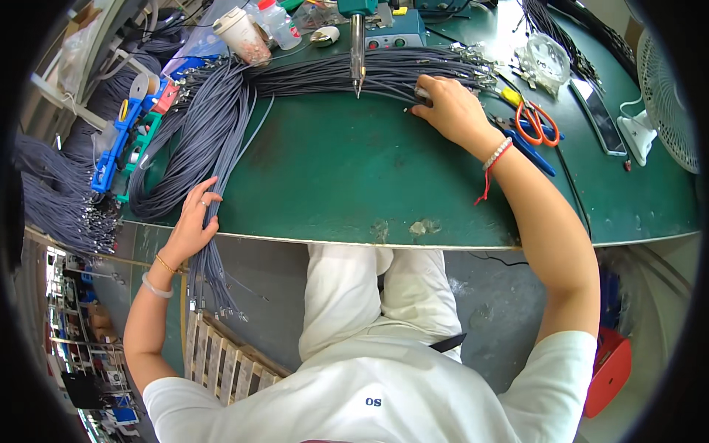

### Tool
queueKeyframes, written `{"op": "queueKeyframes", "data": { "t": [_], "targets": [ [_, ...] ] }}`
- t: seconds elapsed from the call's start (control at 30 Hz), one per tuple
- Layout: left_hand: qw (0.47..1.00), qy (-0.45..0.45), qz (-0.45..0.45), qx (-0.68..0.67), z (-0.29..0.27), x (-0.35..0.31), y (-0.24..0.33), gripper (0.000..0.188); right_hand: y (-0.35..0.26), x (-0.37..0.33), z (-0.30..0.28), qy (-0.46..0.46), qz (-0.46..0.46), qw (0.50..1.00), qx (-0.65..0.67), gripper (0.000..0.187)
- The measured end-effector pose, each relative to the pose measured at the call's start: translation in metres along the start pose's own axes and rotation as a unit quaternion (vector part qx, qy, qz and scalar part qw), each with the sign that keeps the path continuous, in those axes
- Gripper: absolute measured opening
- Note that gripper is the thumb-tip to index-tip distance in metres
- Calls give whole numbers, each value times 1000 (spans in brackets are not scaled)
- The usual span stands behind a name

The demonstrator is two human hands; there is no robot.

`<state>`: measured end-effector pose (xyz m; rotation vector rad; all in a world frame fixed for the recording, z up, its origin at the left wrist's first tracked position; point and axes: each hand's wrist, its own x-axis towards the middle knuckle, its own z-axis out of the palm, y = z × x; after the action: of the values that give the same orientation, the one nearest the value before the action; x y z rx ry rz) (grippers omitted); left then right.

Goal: The person is soldering connectors to a bundle of black wires at a factory workbench.

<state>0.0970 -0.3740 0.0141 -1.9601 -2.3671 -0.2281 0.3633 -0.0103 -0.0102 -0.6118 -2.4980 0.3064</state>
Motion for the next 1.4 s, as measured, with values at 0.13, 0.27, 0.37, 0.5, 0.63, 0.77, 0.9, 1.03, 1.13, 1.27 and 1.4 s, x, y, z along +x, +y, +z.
{"op": "queueKeyframes", "data": {
  "t": [0.13,0.27,0.37,0.5,0.63,0.77,0.9,1.03,1.13,1.27,1.4],
  "targets": [
    [999,-31,29,19,-5,32,19,35,18,5,-5,-27,-10,1000,7,24],
    [997,-17,69,25,7,80,20,35,7,6,-12,-78,14,997,20,30],
    [992,72,99,-39,25,127,10,31,-2,10,-13,-76,39,996,26,38],
    [976,170,103,-88,51,198,-7,25,5,19,-6,10,61,998,33,40],
    [966,219,123,-70,72,247,-16,29,16,28,3,66,60,996,-1,37],
    [972,212,94,-48,85,269,-26,32,22,36,14,80,58,995,5,35],
    [965,231,126,-13,83,279,-29,29,31,45,21,114,43,992,-22,34],
    [954,241,178,4,85,286,-35,21,39,49,26,134,32,986,-97,50],
    [965,201,170,10,85,290,-37,20,52,49,26,120,35,986,-113,68],
    [958,203,203,12,83,297,-34,19,66,50,27,88,47,993,-69,86],
    [957,200,211,-21,89,298,-21,16,75,56,25,108,32,988,-108,93]
  ]
}}
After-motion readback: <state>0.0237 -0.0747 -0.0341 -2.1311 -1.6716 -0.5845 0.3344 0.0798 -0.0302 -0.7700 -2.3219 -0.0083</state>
